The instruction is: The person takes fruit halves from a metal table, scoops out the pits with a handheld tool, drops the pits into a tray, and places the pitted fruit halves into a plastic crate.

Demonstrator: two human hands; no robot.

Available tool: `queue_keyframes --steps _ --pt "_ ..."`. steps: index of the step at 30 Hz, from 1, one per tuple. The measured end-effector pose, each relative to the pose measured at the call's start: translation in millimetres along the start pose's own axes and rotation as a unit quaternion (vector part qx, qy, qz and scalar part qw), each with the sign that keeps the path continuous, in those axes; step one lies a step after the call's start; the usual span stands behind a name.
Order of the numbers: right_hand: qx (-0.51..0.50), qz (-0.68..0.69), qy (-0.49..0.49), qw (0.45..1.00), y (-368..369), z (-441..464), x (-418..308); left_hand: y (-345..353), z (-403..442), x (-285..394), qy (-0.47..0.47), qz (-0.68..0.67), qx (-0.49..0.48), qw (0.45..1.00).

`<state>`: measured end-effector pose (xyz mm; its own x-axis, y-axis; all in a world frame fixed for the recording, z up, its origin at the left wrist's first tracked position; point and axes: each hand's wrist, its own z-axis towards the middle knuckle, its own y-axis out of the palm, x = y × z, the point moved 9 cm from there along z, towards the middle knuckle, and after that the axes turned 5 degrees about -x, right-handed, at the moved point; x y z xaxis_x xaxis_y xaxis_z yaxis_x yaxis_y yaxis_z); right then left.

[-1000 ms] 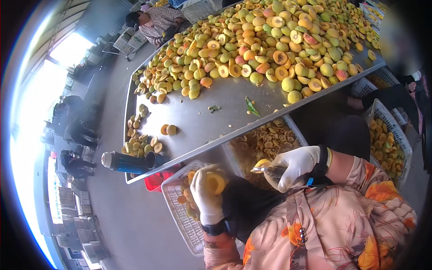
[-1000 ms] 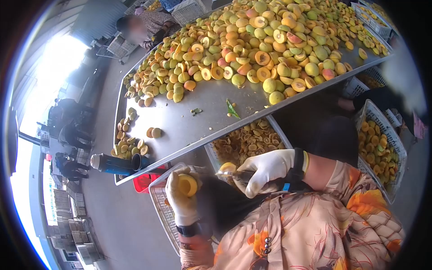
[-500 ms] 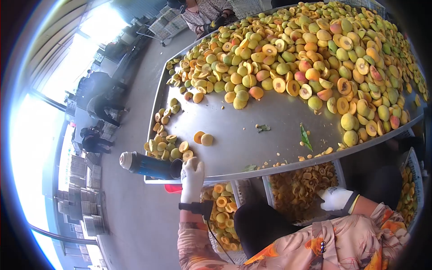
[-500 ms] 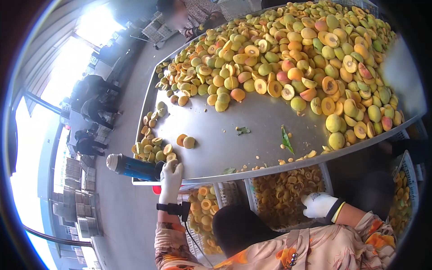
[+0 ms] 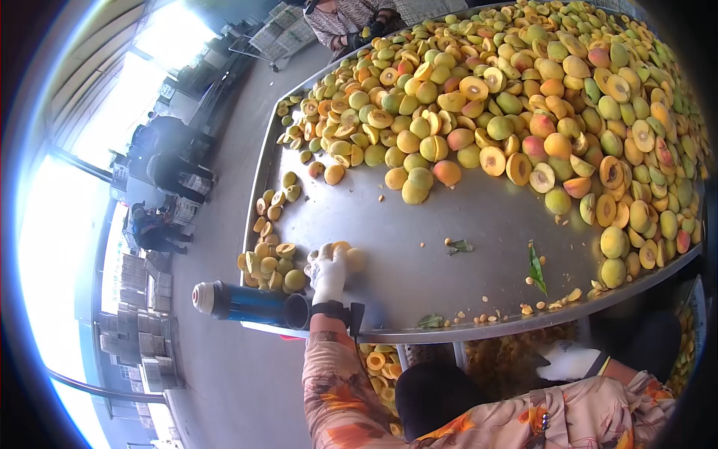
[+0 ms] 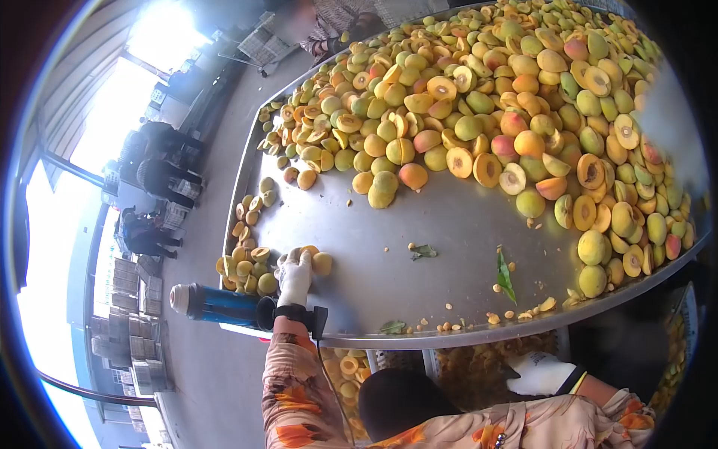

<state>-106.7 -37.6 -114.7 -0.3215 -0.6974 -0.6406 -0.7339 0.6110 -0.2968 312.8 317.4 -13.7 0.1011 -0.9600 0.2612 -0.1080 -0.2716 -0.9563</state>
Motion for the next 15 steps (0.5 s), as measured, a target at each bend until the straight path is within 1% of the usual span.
queue_keyframes --steps 1,2,3,4,6,7,8,9,10,11,12,13,14,15 --pt "0.012 -0.007 -0.008 1.0 -2 1 2 5 1 9 0.028 -0.032 -0.01 0.999" --pt "0.044 -0.032 -0.044 0.998 -3 1 -2 13 1 18 0.067 -0.112 -0.003 0.991" --pt "0.046 -0.038 -0.046 0.997 -3 1 1 27 -3 26 0.093 -0.136 -0.016 0.986" --pt "0.048 -0.045 -0.047 0.997 -5 -1 -1 33 -20 50 0.12 -0.144 -0.055 0.981" --pt "0.059 -0.049 -0.066 0.995 0 9 11 40 -61 106 0.267 -0.156 -0.096 0.946" --pt "0.071 -0.058 -0.079 0.993 0 11 13 53 -74 122 0.294 -0.246 -0.162 0.909" --pt "0.084 -0.068 -0.092 0.99 1 12 15 51 -97 152 0.281 -0.31 -0.276 0.865" --pt "0.098 -0.078 -0.105 0.987 1 13 15 45 -114 183 0.262 -0.367 -0.385 0.805" --pt "0.117 -0.087 -0.127 0.981 -2 13 14 34 -96 198 0.321 -0.315 -0.309 0.838" --pt "0.141 -0.088 -0.134 0.977 -13 5 7 26 -74 211 0.376 -0.259 -0.228 0.86" --pt "0.165 -0.089 -0.141 0.972 -26 -4 -3 18 -50 224 0.427 -0.201 -0.143 0.87" --pt "0.092 -0.069 -0.063 0.991 -29 0 1 11 -5 225 0.393 -0.233 -0.062 0.887" --pt "0.104 -0.105 -0.085 0.985 -34 -1 2 -4 28 235 0.305 -0.262 -0.051 0.914" --pt "0.116 -0.142 -0.104 0.978 -34 -3 7 -10 61 248 0.326 -0.295 -0.032 0.898"
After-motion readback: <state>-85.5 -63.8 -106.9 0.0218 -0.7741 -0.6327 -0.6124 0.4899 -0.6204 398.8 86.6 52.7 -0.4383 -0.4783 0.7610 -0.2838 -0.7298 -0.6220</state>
